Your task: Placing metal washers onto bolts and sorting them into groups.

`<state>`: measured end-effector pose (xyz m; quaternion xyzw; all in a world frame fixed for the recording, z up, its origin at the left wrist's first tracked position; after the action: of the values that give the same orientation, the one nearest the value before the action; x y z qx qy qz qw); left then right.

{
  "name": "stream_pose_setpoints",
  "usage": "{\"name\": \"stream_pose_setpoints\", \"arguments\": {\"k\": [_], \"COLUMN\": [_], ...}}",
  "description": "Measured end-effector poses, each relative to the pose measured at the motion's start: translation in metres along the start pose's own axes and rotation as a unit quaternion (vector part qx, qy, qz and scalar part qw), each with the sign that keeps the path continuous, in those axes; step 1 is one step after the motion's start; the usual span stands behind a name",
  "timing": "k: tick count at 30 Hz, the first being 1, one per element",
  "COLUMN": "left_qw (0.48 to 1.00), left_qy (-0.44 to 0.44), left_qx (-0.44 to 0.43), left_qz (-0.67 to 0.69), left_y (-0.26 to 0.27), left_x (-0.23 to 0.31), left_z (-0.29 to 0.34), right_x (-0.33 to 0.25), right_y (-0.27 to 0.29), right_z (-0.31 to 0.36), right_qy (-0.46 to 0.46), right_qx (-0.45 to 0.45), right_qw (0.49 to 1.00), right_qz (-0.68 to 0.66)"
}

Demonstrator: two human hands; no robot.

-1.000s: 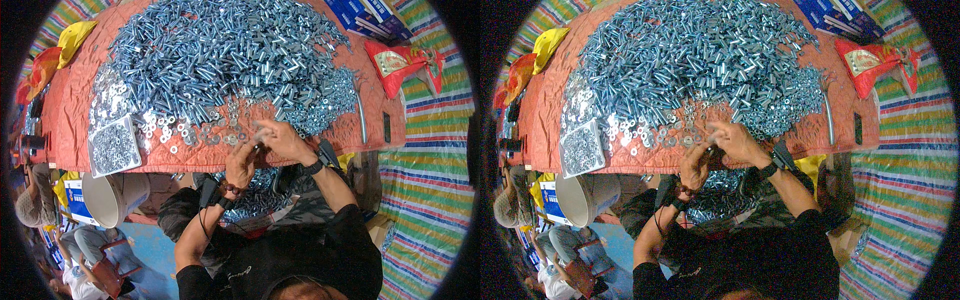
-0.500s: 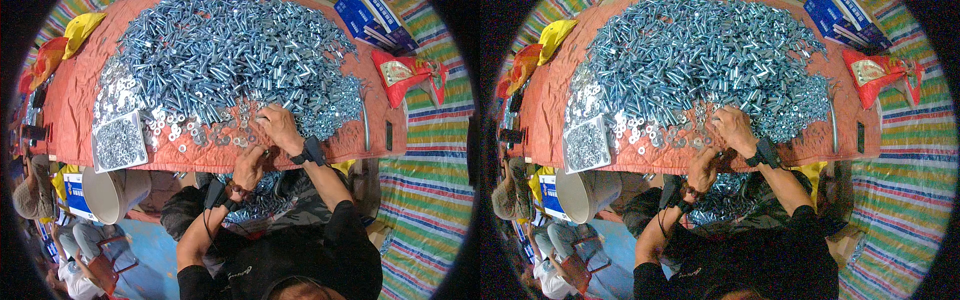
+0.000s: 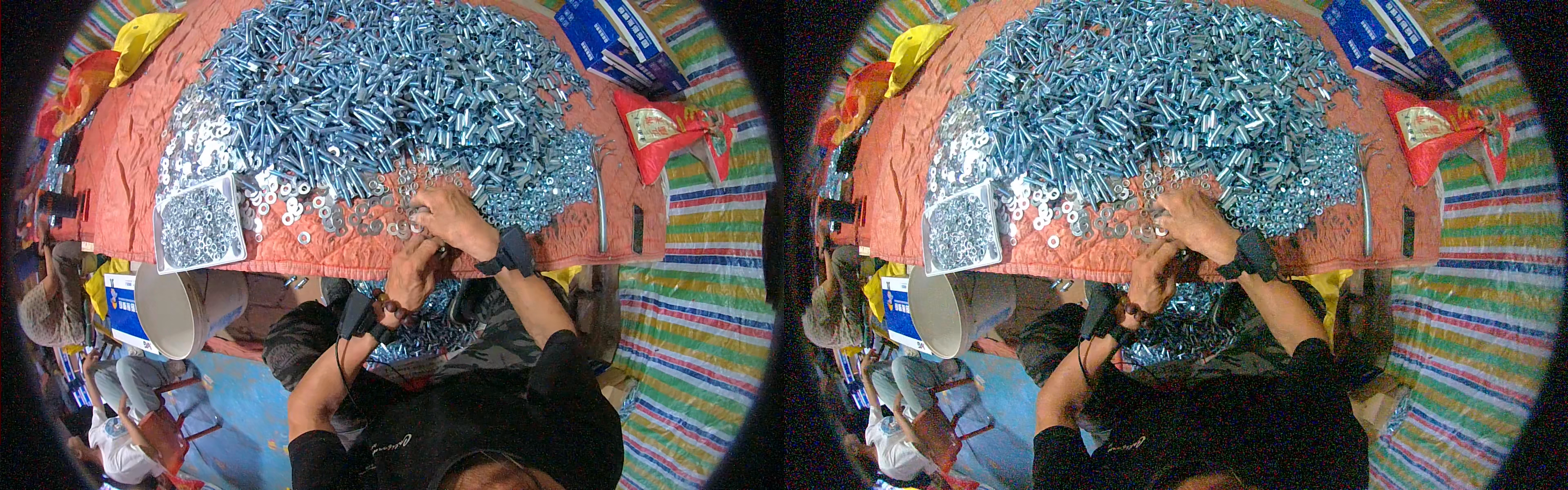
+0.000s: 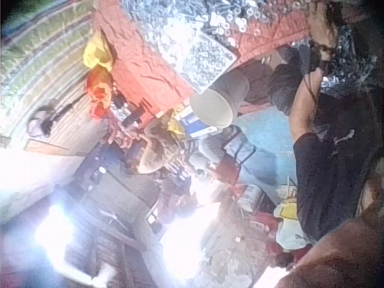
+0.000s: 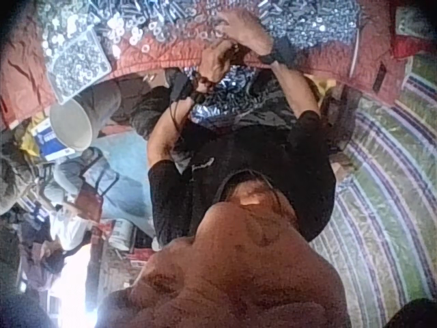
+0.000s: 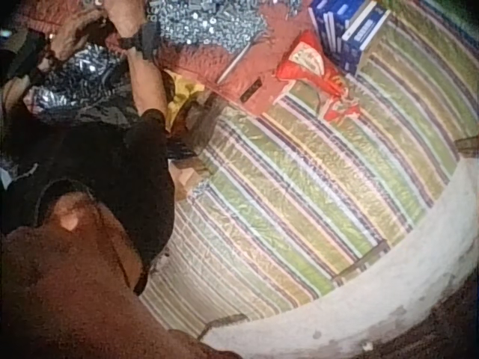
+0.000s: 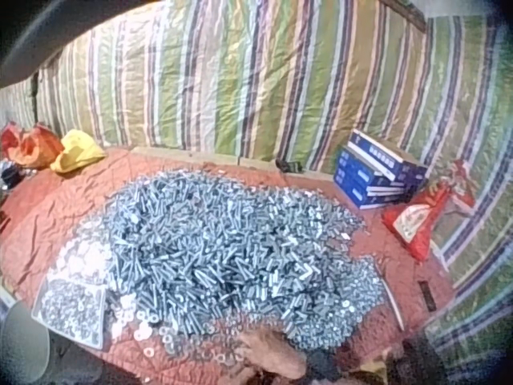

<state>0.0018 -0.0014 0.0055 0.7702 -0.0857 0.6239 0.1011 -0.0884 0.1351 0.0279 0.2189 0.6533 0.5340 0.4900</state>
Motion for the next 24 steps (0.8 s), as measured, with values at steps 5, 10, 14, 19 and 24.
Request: {"name": "stream_pose_setpoints", "arguments": {"k": [5, 10, 14, 19, 24], "left_qw": [1.000, 1.000, 0.999, 0.999, 1.000], "left_qy": [-0.010, 0.015, 0.034, 0.016, 0.001], "left_qx": [0.000, 0.009, 0.029, 0.023, 0.029], "left_qz": [0.003, -0.003, 0.014, 0.017, -0.009], "left_y": [-0.001, -0.001, -0.003, -0.002, -0.005], "left_x": [-0.004, -0.001, 0.004, 0.005, 0.000], "left_z": [0.001, 0.000, -0.001, -0.001, -0.001], "right_x": [0.003, 0.011, 0.019, 0.011, 0.007], "right_y": [0.001, 0.037, 0.040, 0.031, 0.019], "right_z": [0.004, 0.022, 0.047, 0.062, 0.068], "right_qy": [0.053, -0.139, -0.168, -0.188, -0.200], "right_qx": [0.032, -0.056, -0.146, -0.179, -0.131], "right_qw": [0.998, 0.951, 0.885, 0.868, 0.857], "right_qz": [0.017, -0.270, -0.409, -0.423, -0.457]}}
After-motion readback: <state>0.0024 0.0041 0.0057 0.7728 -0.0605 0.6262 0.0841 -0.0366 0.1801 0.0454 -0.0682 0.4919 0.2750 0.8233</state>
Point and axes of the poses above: each hand's wrist, its own z-axis away from the middle knuckle, its own y-axis out of the back of the hand, x = y × z, the point moved 1 cm from there along -z, towards the middle knuckle, and after that the axes turned 15 degrees about z, right-handed, at the moved point
